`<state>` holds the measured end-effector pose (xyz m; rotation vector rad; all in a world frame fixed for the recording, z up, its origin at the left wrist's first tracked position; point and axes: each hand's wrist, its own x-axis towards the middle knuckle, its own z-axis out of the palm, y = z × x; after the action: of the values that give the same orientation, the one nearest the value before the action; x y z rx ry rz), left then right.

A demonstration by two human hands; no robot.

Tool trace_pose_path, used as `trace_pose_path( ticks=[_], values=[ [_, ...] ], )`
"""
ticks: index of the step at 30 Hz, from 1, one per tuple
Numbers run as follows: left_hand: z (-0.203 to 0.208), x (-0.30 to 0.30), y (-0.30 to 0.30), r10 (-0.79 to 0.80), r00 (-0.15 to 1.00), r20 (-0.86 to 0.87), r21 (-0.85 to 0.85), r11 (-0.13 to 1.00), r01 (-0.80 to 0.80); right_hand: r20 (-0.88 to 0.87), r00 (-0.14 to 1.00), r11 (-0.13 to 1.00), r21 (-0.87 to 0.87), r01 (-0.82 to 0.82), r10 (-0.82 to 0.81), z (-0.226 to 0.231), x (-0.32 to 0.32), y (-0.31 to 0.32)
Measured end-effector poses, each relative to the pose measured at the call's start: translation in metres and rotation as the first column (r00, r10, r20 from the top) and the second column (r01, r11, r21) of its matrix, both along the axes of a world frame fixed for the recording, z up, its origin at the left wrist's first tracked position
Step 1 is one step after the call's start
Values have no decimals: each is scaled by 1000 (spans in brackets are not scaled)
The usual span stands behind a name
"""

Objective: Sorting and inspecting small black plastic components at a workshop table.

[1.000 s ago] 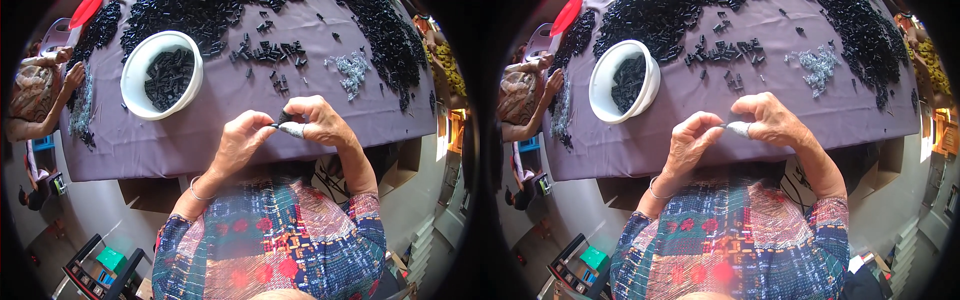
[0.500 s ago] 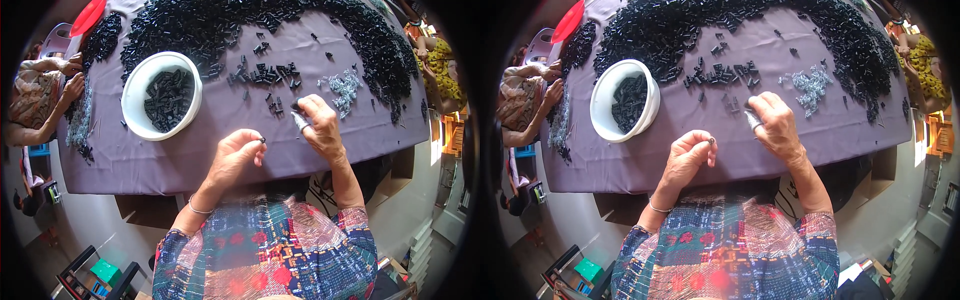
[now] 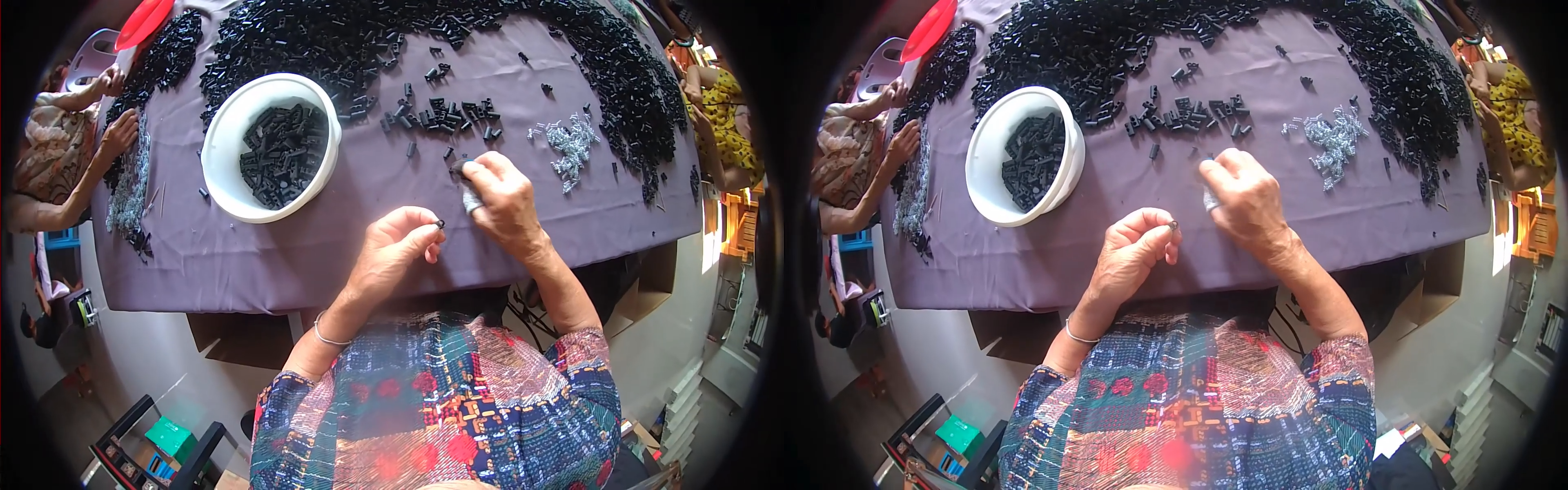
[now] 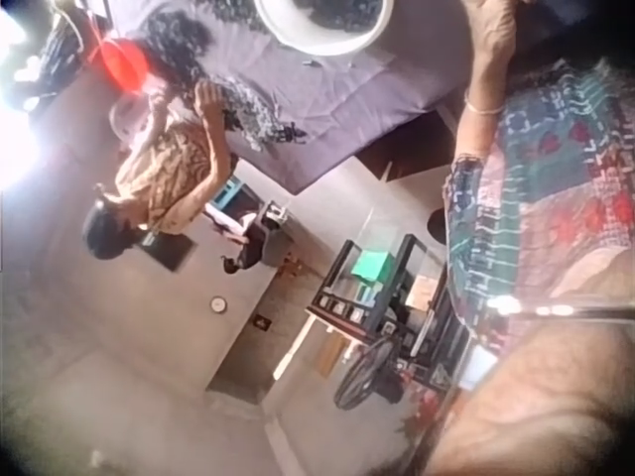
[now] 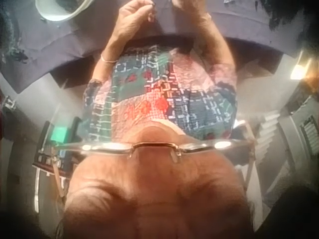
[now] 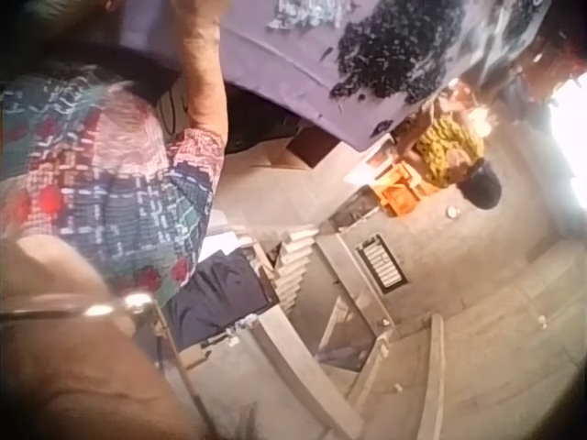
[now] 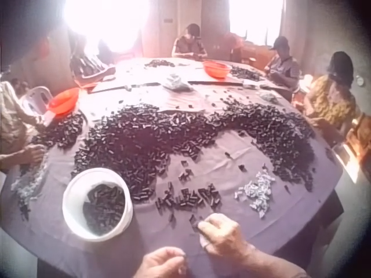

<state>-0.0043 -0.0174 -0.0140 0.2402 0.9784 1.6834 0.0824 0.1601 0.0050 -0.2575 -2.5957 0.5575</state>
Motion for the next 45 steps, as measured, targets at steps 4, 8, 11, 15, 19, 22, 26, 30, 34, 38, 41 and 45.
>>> trace_pose_path(
  ticks=[4, 8, 11, 15, 19, 22, 26, 30, 34, 38, 41, 45],
  values=[
    [2, 0, 1, 13, 1000, -1, 11, 1000, -13, 42, 996, 479, -875, 75, -79, 8, 13, -7],
    [2, 1, 3, 40, 999, -12, 29, 999, -40, 157, 987, 308, -939, 155, -20, 25, 20, -10],
    [7, 5, 3, 65, 992, -106, -35, 997, -69, 130, 991, 228, -966, 120, 29, 28, 26, -14],
    [17, 11, 4, 94, 974, -207, -61, 992, -109, 74, 997, 225, -971, 79, -29, 27, 30, -23],
    [25, 15, 6, 107, 955, -277, -62, 990, -129, 11, 997, 310, -950, 34, -76, 29, 33, -32],
    [29, 16, 6, 117, 943, -310, -73, 987, -146, 4, 996, 417, -908, 41, -91, 27, 34, -34],
    [28, 17, 7, 130, 946, -295, -73, 985, -158, -25, 993, 467, -884, 33, -117, 23, 34, -38],
    [24, 17, 7, 120, 942, -314, -80, 985, -153, -39, 990, 542, -840, 42, -137, 17, 33, -39],
    [21, 19, 9, 148, 933, -329, -77, 980, -183, -50, 981, 539, -840, 59, -185, 12, 30, -44],
    [20, 21, 11, 155, 915, -372, -84, 976, -200, -42, 977, 513, -855, 73, -209, 8, 31, -46],
    [18, 21, 13, 145, 897, -417, -98, 974, -204, -7, 974, 504, -857, 112, -227, 5, 32, -46],
    [15, 21, 12, 151, 884, -442, -102, 971, -216, -5, 973, 480, -870, 110, -233, 1, 31, -47]
  ],
)
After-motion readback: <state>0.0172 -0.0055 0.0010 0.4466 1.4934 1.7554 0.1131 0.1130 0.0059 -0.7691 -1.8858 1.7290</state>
